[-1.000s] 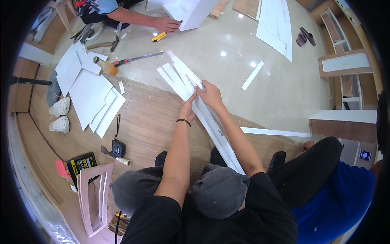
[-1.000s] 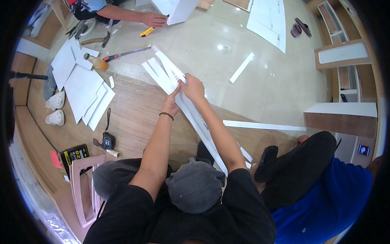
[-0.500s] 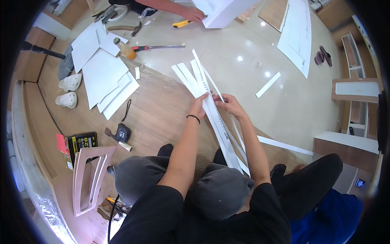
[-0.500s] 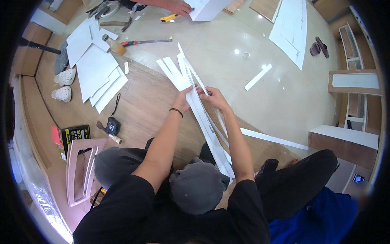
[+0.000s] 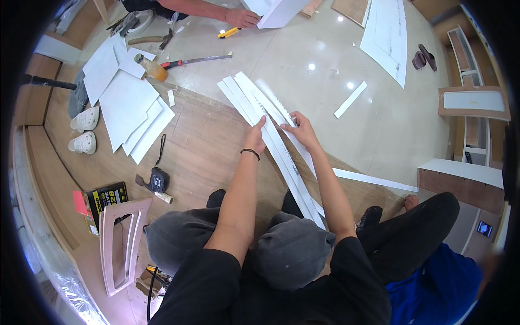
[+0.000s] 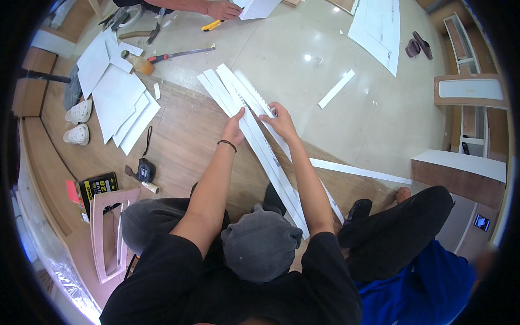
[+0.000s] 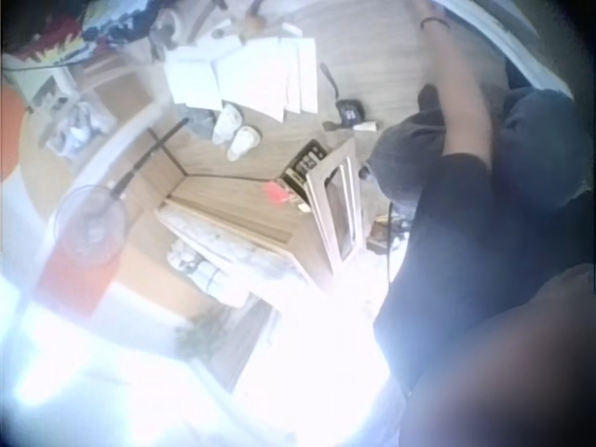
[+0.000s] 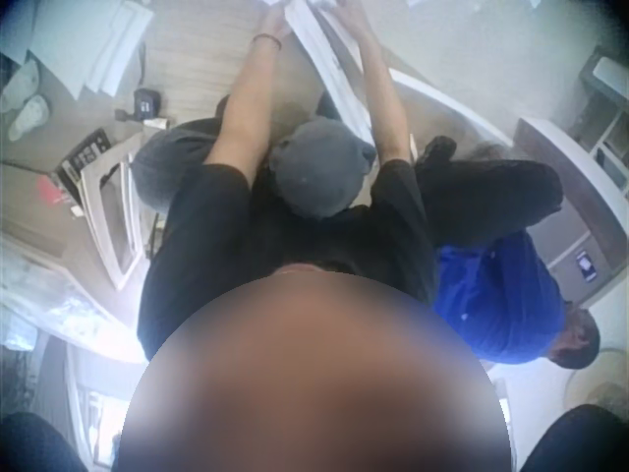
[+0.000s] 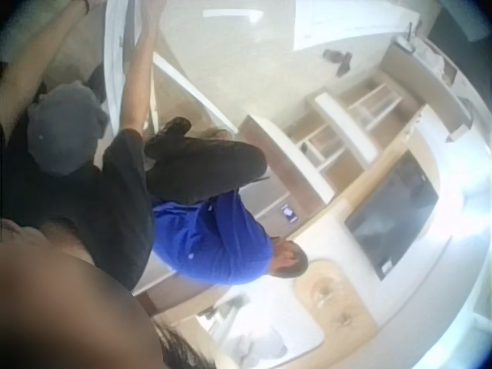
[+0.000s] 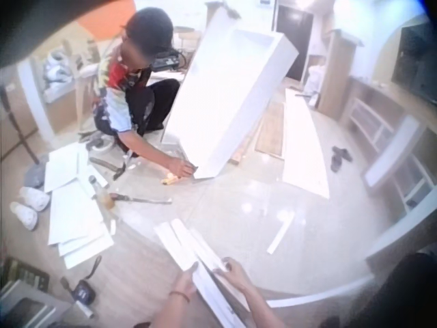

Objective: The person assembles white furniture components on the floor, handling trim strips and panels, using a utility knife and a file to cut and smooth edges. They position pieces, cut along marked lines, and file the edges of a white panel while other people work nearby.

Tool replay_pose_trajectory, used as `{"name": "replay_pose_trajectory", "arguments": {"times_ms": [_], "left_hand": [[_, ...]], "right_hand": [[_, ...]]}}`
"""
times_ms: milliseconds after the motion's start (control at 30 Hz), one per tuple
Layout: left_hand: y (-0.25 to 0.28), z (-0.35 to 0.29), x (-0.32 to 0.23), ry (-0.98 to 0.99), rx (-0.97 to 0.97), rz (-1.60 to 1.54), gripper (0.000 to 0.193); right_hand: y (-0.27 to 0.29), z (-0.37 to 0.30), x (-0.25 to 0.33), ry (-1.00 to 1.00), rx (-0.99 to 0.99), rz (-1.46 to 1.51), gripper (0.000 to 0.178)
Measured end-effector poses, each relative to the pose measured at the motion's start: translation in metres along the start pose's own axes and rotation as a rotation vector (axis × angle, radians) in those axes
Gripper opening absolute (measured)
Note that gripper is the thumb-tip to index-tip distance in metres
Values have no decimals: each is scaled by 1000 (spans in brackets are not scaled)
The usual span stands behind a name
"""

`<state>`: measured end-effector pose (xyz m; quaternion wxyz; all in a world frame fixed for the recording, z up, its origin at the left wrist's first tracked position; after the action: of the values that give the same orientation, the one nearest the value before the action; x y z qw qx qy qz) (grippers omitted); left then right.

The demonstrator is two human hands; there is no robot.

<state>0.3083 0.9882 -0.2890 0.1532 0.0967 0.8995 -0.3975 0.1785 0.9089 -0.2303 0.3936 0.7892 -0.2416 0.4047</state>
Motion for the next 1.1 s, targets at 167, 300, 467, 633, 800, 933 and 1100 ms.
{"name": "replay_pose_trajectory", "arguments": {"times_ms": [167,300,467,633,800,933,1100], "left_hand": [[1,3,4,81,-19,-219,40],[4,5,4,85,5,-162,40],[8,5,6,84,7,-193,43],[9,4,4,47,-1,-142,44],[9,4,5,41,-23,-102,44],[8,3,5,63,8,-127,42],[-1,2,10,172,156,-142,41]], "right_hand": [[-7,8,16,18,-44,-221,39],[-19,11,11,-59,2,-142,39],[-22,15,0,-75,62,-21,35],[-18,14,-3,-47,77,-4,34],[-18,11,-2,-22,66,1,34],[-10,10,1,-21,-23,-81,29],[-11,6,-1,-183,67,288,29]]}}
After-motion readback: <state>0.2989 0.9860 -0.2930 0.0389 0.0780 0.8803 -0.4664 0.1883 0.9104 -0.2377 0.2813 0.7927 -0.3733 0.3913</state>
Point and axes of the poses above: each hand's wrist, its own z-axis towards the middle knuckle, its own y-axis out of the back of the hand, x = y × z, the point moved 8 cm from there along z, towards the middle knuckle, and after that the axes turned 9 degrees about -z, right-handed, at the moved point
